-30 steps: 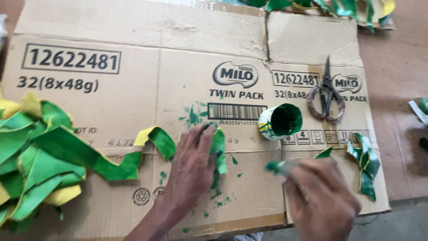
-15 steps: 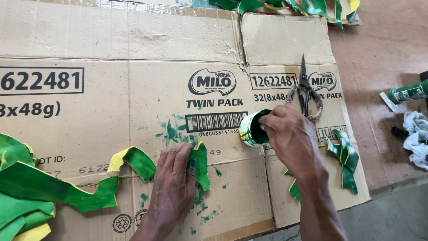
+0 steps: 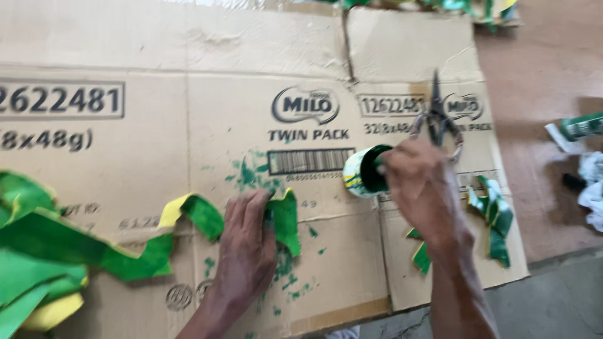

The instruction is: The person repeatedly picks up small green and yellow foam pieces, dips a sponge into a small container of green paint, and applies paint to the edges of each piece. Painted pieces are placed on a cardboard surface to dry while the person continues the process with new pieces from a nearby pile.

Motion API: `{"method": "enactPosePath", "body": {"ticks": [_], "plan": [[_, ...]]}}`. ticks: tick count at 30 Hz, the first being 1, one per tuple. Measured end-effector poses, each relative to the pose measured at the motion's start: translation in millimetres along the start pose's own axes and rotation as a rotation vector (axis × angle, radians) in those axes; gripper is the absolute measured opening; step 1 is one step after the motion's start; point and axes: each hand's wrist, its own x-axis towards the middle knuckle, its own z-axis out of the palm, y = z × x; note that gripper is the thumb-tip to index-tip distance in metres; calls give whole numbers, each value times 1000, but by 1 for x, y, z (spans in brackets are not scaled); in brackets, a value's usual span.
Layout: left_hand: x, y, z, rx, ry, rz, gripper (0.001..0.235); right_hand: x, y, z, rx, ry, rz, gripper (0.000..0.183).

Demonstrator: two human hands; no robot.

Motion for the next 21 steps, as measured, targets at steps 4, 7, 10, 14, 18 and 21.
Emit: {"method": "enactPosePath", "body": {"ticks": [4,7,10,14,18,21], "plan": [[-3,1,0,-38,84,-6,50,-26,-19,-19,47,273,33,15],[-1,2,-4,-61,109,-4,47,-50,-37,-13,288,306,17,16],[-3,9,-14,21,72,6,45,-69,-70,20,531,247,14,19],[-8,14,-28,140,-4,2,48,-88,-104,44,537,229,28,22],[-7,11,-34,117,-32,45,48,-93,-124,48,519,225,68,24],[-7,5,-34,91,-48,29,50,-83,-130,51,481,193,76,23]]}}
